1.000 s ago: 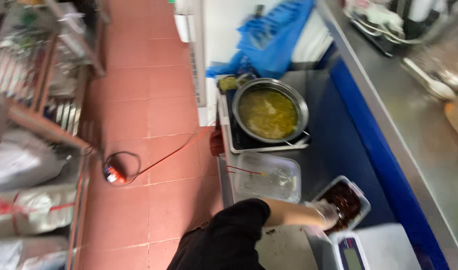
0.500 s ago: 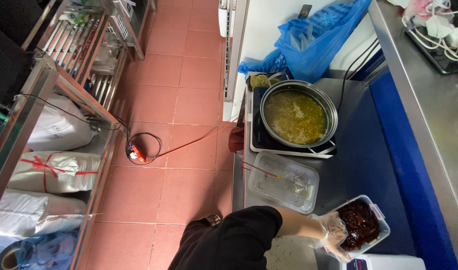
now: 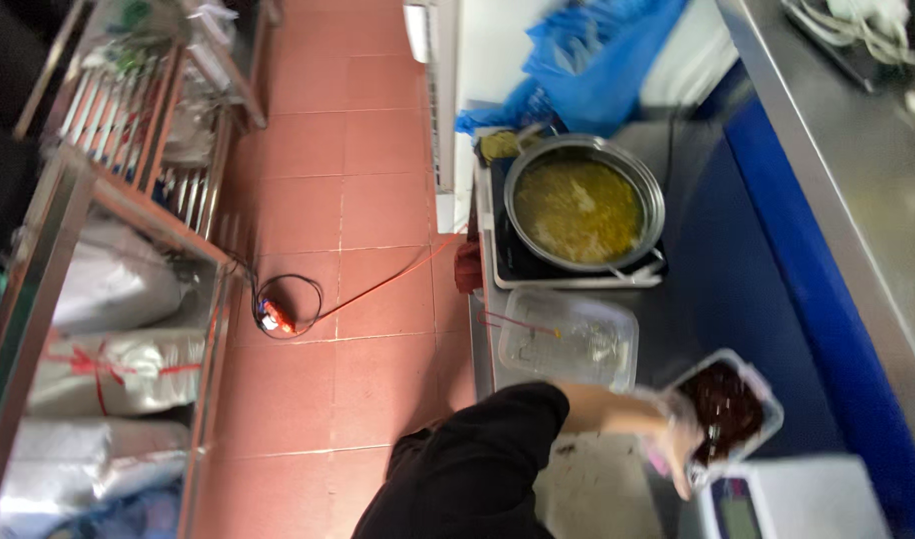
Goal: The person slices a dark, glossy block of cooked meat into thin strips on a cutting board using a knife. They repeatedly transfer the sliced pieces into a plastic container placed on a digital scale.
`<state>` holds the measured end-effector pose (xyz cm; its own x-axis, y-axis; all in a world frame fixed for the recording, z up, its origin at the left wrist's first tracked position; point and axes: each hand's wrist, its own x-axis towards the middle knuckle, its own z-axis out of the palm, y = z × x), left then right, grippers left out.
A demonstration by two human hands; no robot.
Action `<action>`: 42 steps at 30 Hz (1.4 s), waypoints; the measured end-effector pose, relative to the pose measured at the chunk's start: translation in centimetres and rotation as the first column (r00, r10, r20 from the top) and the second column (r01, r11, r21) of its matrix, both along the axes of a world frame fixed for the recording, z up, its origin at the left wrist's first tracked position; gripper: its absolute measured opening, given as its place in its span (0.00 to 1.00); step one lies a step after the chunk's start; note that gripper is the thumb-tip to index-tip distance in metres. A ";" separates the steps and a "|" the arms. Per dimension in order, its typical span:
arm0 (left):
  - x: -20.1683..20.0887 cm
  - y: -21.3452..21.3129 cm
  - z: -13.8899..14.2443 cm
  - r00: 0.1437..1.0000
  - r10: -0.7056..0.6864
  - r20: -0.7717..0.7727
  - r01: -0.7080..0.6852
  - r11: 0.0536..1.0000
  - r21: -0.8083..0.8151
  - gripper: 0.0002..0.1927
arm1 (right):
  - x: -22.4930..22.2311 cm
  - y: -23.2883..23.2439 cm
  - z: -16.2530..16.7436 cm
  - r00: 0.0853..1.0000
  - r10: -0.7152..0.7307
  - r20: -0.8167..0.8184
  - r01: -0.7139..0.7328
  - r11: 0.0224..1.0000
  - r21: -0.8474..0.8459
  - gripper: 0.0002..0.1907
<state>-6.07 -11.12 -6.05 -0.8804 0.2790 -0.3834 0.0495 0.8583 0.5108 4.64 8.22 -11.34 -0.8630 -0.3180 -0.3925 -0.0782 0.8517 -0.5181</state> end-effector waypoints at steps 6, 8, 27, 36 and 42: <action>0.3 1.5 -1.0 0.978 -0.189 0.083 0.188 0.982 0.027 0.49 | 11.6 10.6 1.2 0.971 -0.238 0.026 0.239 0.970 -0.042 0.13; -0.1 2.0 -0.7 0.985 -0.171 0.018 0.172 0.985 -0.033 0.47 | 15.2 13.0 1.1 0.947 -0.319 0.039 0.321 0.947 -0.036 0.13; 23.3 9.5 -6.0 0.900 -0.246 -0.360 0.192 0.965 -0.179 0.48 | 25.8 7.6 1.2 0.793 -0.599 -0.108 0.565 0.791 -0.235 0.09; 25.0 11.4 -7.0 0.806 0.023 -0.591 0.021 0.998 0.066 0.33 | 26.0 4.8 3.3 0.760 -0.634 -0.142 0.605 0.770 -0.201 0.12; 25.4 11.8 -8.7 0.789 0.033 -0.614 -0.003 0.999 0.050 0.30 | 25.7 4.4 3.1 0.765 -0.628 -0.142 0.601 0.776 -0.191 0.11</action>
<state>19.33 0.71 -14.74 -0.9309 0.2639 0.2525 0.3505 0.8399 0.4145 30.31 12.63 -8.21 -0.9421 0.2710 -0.1973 0.3324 0.6786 -0.6550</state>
